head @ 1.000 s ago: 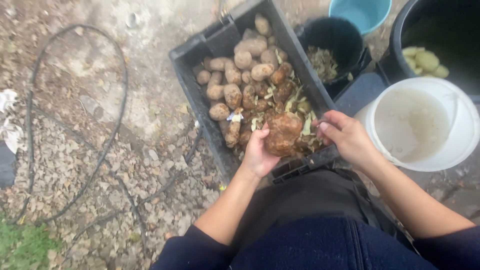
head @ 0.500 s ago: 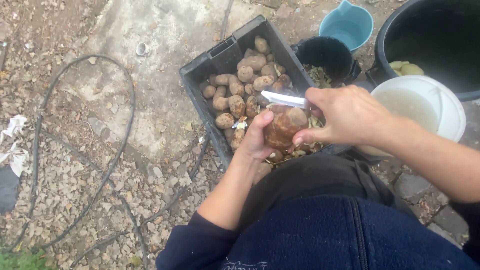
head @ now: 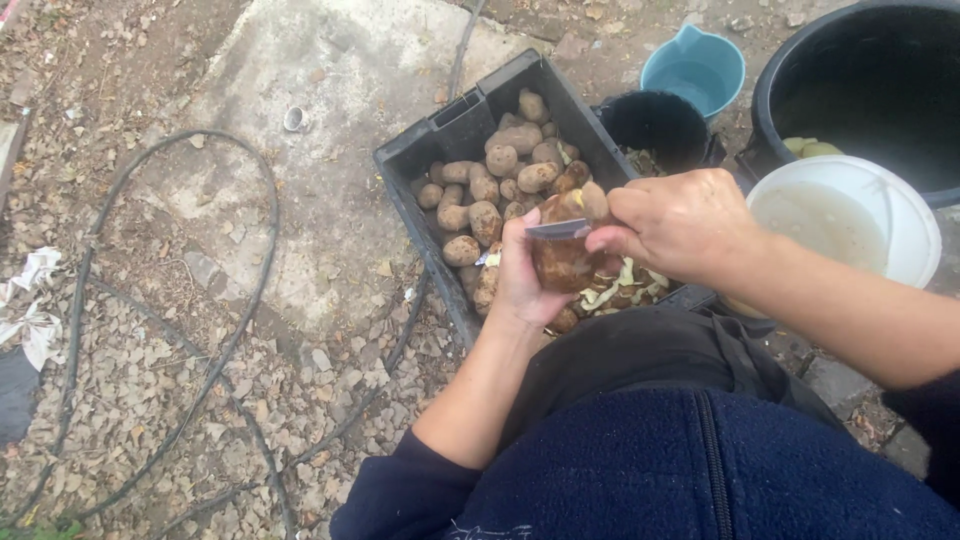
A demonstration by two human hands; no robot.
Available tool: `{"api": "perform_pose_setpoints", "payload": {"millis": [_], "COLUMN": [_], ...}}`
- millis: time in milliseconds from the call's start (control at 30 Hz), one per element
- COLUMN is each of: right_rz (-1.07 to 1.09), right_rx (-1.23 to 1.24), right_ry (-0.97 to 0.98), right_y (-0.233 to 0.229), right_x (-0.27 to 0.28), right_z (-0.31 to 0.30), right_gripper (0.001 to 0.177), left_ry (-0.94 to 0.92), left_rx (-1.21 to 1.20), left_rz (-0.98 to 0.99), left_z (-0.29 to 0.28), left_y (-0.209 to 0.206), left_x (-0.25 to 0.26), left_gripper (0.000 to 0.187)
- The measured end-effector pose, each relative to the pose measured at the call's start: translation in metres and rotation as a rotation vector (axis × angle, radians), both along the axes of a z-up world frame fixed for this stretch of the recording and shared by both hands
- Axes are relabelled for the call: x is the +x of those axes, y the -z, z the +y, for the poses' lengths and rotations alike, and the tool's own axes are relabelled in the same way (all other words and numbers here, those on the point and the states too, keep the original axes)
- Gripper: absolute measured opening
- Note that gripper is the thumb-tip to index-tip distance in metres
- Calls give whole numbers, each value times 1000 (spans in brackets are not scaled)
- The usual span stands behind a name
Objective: The recorder peels potatoes with a knife and places the peeled potatoes into a bucket of water.
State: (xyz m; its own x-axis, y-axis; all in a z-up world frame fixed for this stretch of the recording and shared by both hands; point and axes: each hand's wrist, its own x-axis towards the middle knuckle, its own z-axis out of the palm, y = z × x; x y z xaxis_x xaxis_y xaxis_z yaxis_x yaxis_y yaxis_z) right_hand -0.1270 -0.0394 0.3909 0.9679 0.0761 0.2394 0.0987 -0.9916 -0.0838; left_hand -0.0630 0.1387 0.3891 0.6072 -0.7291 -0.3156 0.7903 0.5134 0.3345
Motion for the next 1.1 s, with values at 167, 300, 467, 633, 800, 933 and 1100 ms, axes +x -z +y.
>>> {"api": "perform_pose_setpoints", "payload": {"millis": [167,300,467,633,800,933,1100], "right_rz": [169,358,382,315,147,329,377], "right_rx": [220,331,254,132,71,208,476], "right_ry": [168,282,268,200,95,107,214], "right_y": [-7,-11,-5,10,14,18,6], "right_x": [9,11,7,3,-2,0,19], "right_z": [14,23,24,29,40,44,27], "right_gripper": [59,88,85,73,55,58,71], "left_ry": [-124,-178,-242,-289,-381,-330,-229], "left_rx": [103,150,200,201,152,168,175], "left_rz": [155,-18,125,303,364,386,420], "left_z": [-3,-4,-8,-11,-14,-14,-2], "left_y": [46,41,47,47,66,60,88], "left_x": [16,13,8,11,18,26,48], "left_gripper": [34,40,31,23,31,28,33]}}
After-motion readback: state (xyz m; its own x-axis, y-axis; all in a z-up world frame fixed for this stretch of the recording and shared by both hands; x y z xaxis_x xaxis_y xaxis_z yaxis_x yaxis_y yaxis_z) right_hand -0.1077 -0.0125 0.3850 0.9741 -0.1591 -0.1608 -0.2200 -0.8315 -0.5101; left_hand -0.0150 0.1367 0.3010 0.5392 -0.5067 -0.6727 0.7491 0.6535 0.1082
